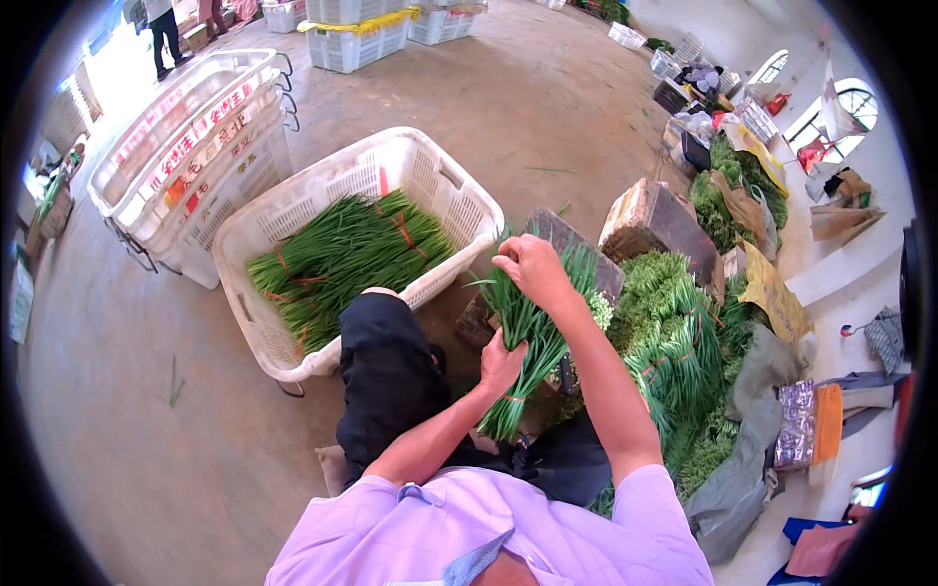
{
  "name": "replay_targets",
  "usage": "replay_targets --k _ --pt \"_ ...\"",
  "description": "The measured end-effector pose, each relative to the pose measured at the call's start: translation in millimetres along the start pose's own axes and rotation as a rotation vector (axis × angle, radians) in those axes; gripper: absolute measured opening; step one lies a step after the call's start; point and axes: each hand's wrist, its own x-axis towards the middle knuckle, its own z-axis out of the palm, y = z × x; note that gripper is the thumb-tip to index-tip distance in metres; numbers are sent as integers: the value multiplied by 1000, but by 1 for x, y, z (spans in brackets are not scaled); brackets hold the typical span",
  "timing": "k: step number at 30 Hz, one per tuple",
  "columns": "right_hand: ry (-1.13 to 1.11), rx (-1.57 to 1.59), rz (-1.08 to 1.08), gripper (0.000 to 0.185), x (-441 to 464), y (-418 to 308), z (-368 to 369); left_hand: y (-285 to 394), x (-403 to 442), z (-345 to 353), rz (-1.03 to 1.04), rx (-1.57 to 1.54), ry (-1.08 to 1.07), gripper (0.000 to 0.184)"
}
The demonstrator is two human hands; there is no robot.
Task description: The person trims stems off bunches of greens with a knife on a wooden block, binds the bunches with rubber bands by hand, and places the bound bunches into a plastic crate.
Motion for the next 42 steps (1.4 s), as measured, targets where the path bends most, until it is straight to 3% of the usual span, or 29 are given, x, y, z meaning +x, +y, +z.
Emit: replay_targets --k 2,4,6,10,12,16,18,19,21,23,25,26,28,30,31,32,33,34,36,38,39,40,42 --pt "-50 -28 -10 14 -1 4 5 -1 -3 -1 -18 14 -9 33" --pt "178 239 137 14 0 -1 2 -4 -5 -3 -38 30 -16 33" --pt "228 229 176 13 6 0 -12 -3 -1 -1 -1 18 11 32" --pt "-27 238 147 14 -4 -23 -16 3 -3 2 -37 18 -7 32" --pt "-138 -107 -70 17 -12 -31 4 -4 -2 4 4 7 0 32" --pt "-365 -379 59 18 -17 -29 39 -9 -2 2 5 30 2 31" --pt "-62 -121 108 16 -17 -26 38 -14 0 1 -25 40 6 32" --pt "129 198 131 19 -13 -31 21 -12 2 -1 -14 23 21 32" --pt "191 756 498 23 -5 -51 -31 -6 4 -5 -12 -46 30 33" --pt "331 1049 451 18 -19 -45 -67 -18 9 -7 -43 -74 35 33" --pt "401 1118 395 21 -49 -24 -86 -19 16 -14 -62 -157 29 31" --pt "423 1109 415 20 -66 -14 -94 -17 19 -17 -100 -362 10 28" --pt "406 1126 511 18 -102 21 -95 6 28 -30 -336 -522 0 28" --pt "40 713 710 20 -142 63 -79 4 39 -38 -448 -674 -64 29" --pt "-225 370 743 47 -172 88 -65 10 39 -42 -501 -720 -86 30" --pt "-319 -159 499 70 -204 119 -35 16 41 -44 -548 -765 -110 31" --pt "-331 204 795 83 -192 78 -45 2 44 -39 -540 -852 -187 34" --pt "-285 570 935 90 -189 59 -39 -1 47 -33 -540 -848 -197 34" --pt "-259 856 859 93 -184 47 -13 -7 42 -32 -680 -967 -305 39" --pt "-32 790 652 83 -177 52 30 -3 36 -27 -668 -940 -347 44" --pt "21 1018 679 80 -169 42 37 7 31 -27 -667 -998 -331 45" --pt "41 1024 674 80 -167 40 40 14 28 -28 -662 -1057 -314 47" --pt "133 762 740 76 -163 38 46 18 23 -29 -591 -1061 -309 49"
